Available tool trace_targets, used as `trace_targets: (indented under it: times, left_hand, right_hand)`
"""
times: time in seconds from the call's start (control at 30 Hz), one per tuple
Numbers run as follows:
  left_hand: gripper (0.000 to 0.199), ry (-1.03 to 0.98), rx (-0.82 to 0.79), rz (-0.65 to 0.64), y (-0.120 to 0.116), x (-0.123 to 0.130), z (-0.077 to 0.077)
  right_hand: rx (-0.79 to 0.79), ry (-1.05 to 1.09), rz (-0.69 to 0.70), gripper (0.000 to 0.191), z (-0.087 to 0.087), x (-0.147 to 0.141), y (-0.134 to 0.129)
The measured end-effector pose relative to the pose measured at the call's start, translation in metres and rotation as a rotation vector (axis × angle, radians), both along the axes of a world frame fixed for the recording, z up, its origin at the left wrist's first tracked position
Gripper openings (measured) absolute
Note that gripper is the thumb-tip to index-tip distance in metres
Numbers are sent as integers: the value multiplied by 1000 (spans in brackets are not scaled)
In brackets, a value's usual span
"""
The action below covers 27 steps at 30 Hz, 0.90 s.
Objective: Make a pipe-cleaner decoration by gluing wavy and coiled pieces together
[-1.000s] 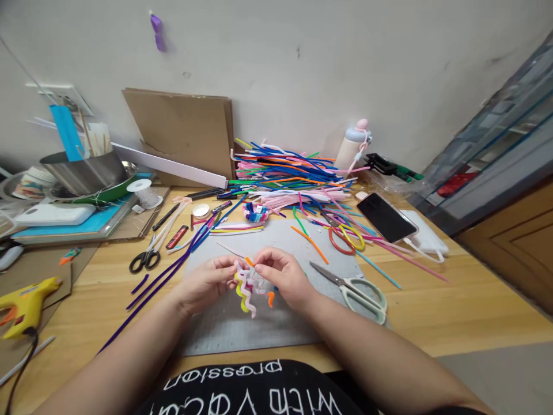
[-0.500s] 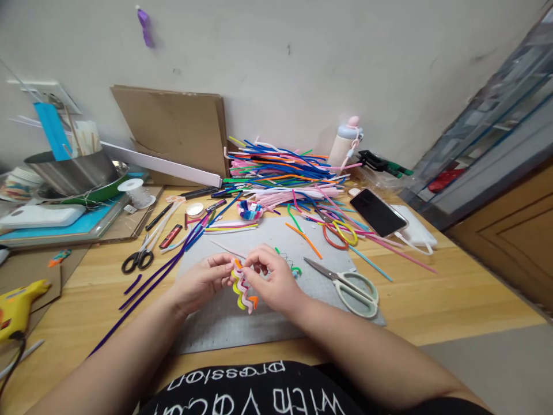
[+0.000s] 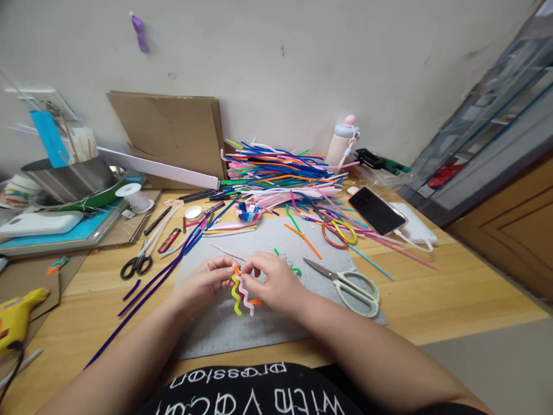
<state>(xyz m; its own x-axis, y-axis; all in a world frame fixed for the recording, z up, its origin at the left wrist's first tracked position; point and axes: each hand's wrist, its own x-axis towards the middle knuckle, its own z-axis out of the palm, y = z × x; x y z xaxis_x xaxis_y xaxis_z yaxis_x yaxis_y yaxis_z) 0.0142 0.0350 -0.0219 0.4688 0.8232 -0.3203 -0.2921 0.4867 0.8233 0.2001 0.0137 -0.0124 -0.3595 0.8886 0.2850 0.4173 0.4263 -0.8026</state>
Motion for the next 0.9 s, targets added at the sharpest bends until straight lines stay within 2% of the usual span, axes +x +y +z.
trace_targets:
  times: [0.17,0.3,0.53,0.73,0.8,0.9]
  left_hand:
    - [20,3,-5,4,-2,4,-2]
    - [18,-6,23,-19,-2,5,-3]
    - [17,23,40,-28,-2,2,-4]
    - [18,115,107,-29,-3,2,-5]
    - [19,143,109,-29,-2,1,-4]
    - [21,139,108,-18,2,-3,-2]
  right_hand:
    - [254,-159,1,7,-2,2,0]
    - [328,-222,4,11,-4,3,0]
    - [332,-226,45,10,-2,6,0]
    - [358,-211,59,10,-8,4,0]
    - [332,-171,66,9,-9,3,0]
    - [228,7,14,9,-9,5,0]
